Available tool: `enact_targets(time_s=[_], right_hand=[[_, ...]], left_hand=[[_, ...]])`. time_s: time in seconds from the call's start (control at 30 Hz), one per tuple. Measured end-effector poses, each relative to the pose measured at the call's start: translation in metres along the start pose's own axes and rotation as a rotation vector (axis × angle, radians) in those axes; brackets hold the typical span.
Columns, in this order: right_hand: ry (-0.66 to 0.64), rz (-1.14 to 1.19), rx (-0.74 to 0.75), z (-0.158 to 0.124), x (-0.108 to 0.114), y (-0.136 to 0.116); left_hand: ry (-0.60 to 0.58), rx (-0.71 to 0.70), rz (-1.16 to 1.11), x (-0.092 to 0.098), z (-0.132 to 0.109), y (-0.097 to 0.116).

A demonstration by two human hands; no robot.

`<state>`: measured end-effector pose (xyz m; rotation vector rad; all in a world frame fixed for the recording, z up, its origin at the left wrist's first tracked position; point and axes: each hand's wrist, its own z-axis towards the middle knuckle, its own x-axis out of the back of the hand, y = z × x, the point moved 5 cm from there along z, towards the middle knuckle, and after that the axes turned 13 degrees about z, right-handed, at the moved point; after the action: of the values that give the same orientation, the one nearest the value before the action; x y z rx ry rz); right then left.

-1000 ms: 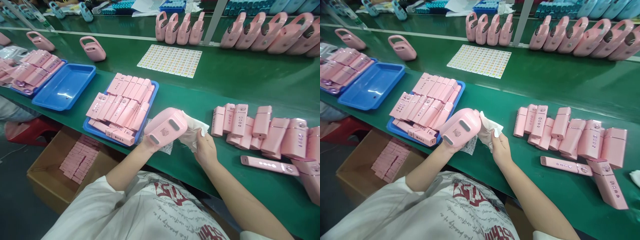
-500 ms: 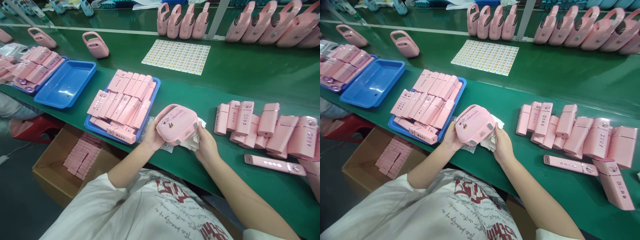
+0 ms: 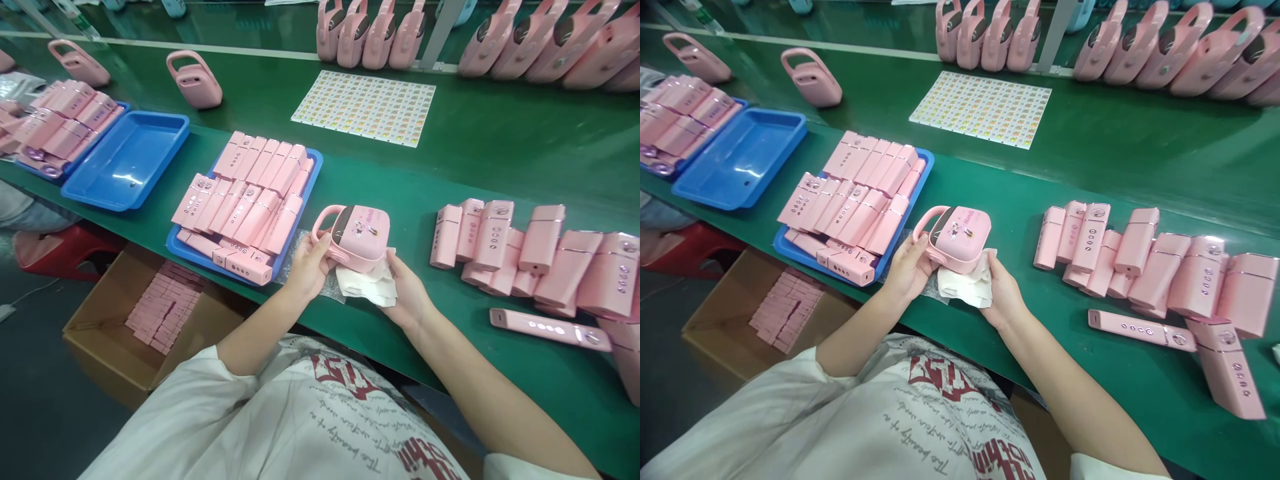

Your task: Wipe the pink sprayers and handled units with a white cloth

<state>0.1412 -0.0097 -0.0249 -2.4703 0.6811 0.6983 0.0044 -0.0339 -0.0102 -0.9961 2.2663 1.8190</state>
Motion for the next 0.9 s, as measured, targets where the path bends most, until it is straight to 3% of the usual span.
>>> enact_targets(time_s=[0.13,0.27,0.4,0.5,0.57,0.77,0.9], right_hand=[[0.051,-0.076,0.035,-0.004,0.004,-0.003],[0.054,-0.12,0.136,0.0,0.01,-0.015],[-0.02,-0.145,0.414,0.005,0.011,-0.036],[-0.126,-0.209,0.636,-0.001,0.006,-0.046],[-0.173,-0.274,0.707,-0.006,0.003,-0.049],[-0.381,-0.404,0.595,-0.011,-0.006,-0.044],[-0.4,-0.533,0.585,-0.013,-0.008,-0.027]], left_hand=[[-0.12,0.004,0.03,-0.002,0.002,0.003],[-0.122,0.008,0.038,-0.001,0.002,0.005],[-0.14,0.016,0.06,-0.004,-0.001,0.006],[-0.048,0.011,0.085,0.0,-0.003,0.003],[-0.033,-0.024,0.109,0.001,-0.004,0.001],[-0.169,-0.208,0.224,-0.004,-0.009,0.001],[-0.02,-0.251,0.275,0.004,-0.008,0.004]])
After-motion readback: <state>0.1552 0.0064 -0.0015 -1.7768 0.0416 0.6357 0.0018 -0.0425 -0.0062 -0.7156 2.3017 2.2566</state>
